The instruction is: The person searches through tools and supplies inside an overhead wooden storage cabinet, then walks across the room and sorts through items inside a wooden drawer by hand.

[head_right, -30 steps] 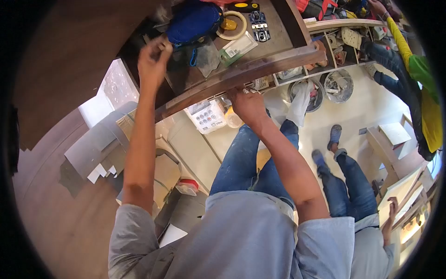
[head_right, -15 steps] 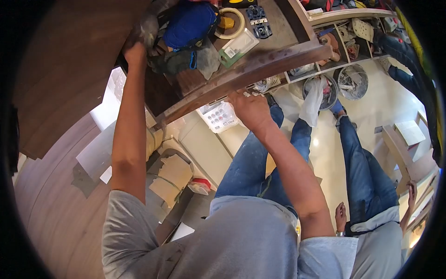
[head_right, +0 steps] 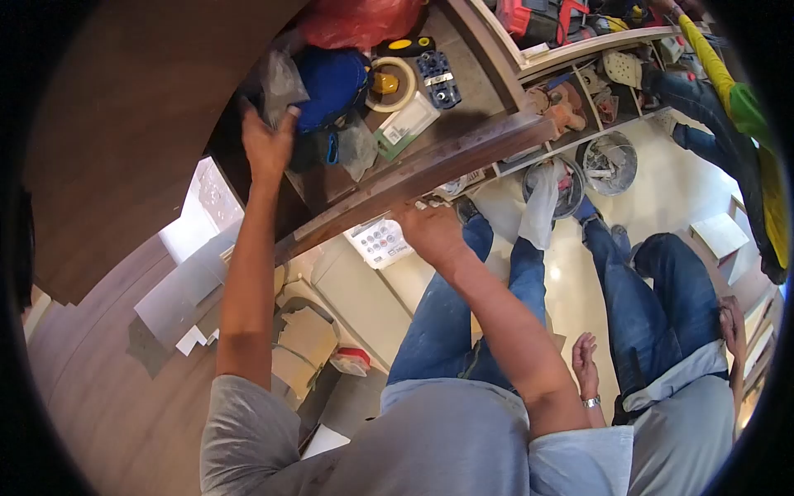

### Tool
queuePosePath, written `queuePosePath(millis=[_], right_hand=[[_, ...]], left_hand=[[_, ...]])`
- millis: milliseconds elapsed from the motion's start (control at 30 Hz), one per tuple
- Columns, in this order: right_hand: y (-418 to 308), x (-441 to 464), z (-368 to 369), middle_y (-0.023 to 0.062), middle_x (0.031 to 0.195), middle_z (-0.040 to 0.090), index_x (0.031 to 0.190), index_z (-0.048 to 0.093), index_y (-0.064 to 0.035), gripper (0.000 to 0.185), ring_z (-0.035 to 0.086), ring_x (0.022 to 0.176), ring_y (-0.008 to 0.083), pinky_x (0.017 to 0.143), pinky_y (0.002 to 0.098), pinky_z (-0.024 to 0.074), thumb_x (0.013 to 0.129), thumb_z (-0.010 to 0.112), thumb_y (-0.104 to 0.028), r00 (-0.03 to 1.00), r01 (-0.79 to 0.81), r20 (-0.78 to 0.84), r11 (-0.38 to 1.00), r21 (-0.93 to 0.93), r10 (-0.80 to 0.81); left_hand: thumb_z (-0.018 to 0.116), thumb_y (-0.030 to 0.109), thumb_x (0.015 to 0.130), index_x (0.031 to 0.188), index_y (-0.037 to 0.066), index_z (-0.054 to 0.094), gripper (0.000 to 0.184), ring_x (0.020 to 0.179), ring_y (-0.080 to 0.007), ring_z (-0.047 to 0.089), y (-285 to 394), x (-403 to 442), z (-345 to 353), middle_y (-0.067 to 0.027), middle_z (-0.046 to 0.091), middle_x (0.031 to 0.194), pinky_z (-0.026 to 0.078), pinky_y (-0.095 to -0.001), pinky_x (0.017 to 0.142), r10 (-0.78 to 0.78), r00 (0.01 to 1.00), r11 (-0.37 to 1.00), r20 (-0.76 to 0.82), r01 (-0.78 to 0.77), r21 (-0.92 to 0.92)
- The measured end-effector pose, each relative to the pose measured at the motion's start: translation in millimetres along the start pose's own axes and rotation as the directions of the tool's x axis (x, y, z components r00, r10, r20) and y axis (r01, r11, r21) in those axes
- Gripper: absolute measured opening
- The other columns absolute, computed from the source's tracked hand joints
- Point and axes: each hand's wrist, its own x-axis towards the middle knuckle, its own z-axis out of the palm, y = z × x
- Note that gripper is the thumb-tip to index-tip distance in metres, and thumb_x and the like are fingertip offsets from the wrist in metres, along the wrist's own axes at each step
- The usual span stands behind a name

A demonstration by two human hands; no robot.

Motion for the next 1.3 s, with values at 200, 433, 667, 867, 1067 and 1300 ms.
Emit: queuePosePath(millis=[200, 433, 667, 867, 1067, 1300], right_hand=[[-7.8, 2.8, -15.5, 0.0093, 0.083, 0.076, 0.11, 0.069, -0.0178, 0.02, 0.076, 0.076, 0.0309, 0.072, 0.0461, 0.0585, 0.098, 0.054, -0.024, 0.996, -0.085, 0.021, 0.989, 0.118, 0.083], [-3.0, 4.0, -9.1, 0.0119, 0.095, 0.077, 0.12, 0.062, -0.0138, 0.026, 0.077, 0.087, 0.0299, 0.078, 0.0465, 0.0585, 0.1, 0.048, -0.023, 0.988, -0.104, 0.131, 0.983, 0.151, 0.084], [-4.7, 4.2, -7.6, 0.0096, 0.09, 0.076, 0.099, 0.077, -0.0166, 0.018, 0.074, 0.079, 0.03, 0.073, 0.0445, 0.0585, 0.095, 0.063, -0.026, 0.996, -0.072, -0.036, 0.981, 0.178, 0.08], [-7.2, 3.4, -20.5, 0.0097, 0.097, 0.077, 0.104, 0.077, -0.0169, 0.02, 0.075, 0.085, 0.0284, 0.077, 0.0445, 0.0587, 0.097, 0.06, -0.026, 0.996, -0.091, 0.018, 0.969, 0.229, 0.089], [-1.3, 4.0, -14.6, 0.0102, 0.11, 0.074, 0.119, 0.064, -0.0137, 0.025, 0.075, 0.094, 0.0299, 0.083, 0.047, 0.058, 0.094, 0.059, -0.019, 0.994, -0.051, 0.105, 0.966, 0.254, 0.025], [-6.7, 7.2, -22.3, 0.0088, 0.107, 0.076, 0.114, 0.072, -0.0156, 0.025, 0.075, 0.096, 0.0293, 0.083, 0.0468, 0.0575, 0.093, 0.061, -0.022, 0.986, -0.099, 0.148, 0.975, 0.196, 0.071]], left_hand=[[0.08, 0.023, 0.084, 0.148, -0.004, 0.049, 0.077, 0.143, -0.0465, 0.043, 118.5, -10.7, -9.9, -0.0275, 0.045, 0.156, 0.031, -0.0468, 0.122, 0.464, 0.883, 0.884, 0.066, -0.457, -0.093], [0.077, 0.048, 0.082, 0.143, 0.001, 0.054, 0.08, 0.129, -0.0363, 0.06, 206.3, 82.0, 81.0, -0.0226, 0.059, 0.144, 0.046, -0.0408, 0.109, 0.116, 0.99, 0.993, 0.084, -0.117, 0.002], [0.081, 0.037, 0.075, 0.13, 0.011, 0.067, 0.063, 0.123, -0.0385, 0.061, 148.3, 86.3, 122.7, -0.018, 0.063, 0.136, 0.048, -0.0473, 0.105, 0.317, 0.875, 0.949, 0.365, -0.294, -0.117], [0.08, 0.02, 0.073, 0.122, 0.008, 0.07, 0.051, 0.124, -0.0371, 0.057, 129.5, 45.9, 93.4, -0.0128, 0.063, 0.131, 0.048, -0.046, 0.106, 0.582, 0.757, 0.813, 0.297, -0.553, -0.184], [0.08, 0.01, 0.071, 0.12, 0.008, 0.069, 0.05, 0.125, -0.0368, 0.055, 130.7, 25.9, 75.7, -0.0121, 0.062, 0.132, 0.048, -0.0456, 0.106, 0.611, 0.727, 0.791, 0.313, -0.574, -0.213], [0.074, 0.004, 0.071, 0.116, 0.01, 0.067, 0.046, 0.117, -0.034, 0.061, 126.5, 15.8, 68.3, -0.0092, 0.064, 0.127, 0.052, -0.0462, 0.099, 0.739, 0.563, 0.652, 0.37, -0.736, -0.182]])
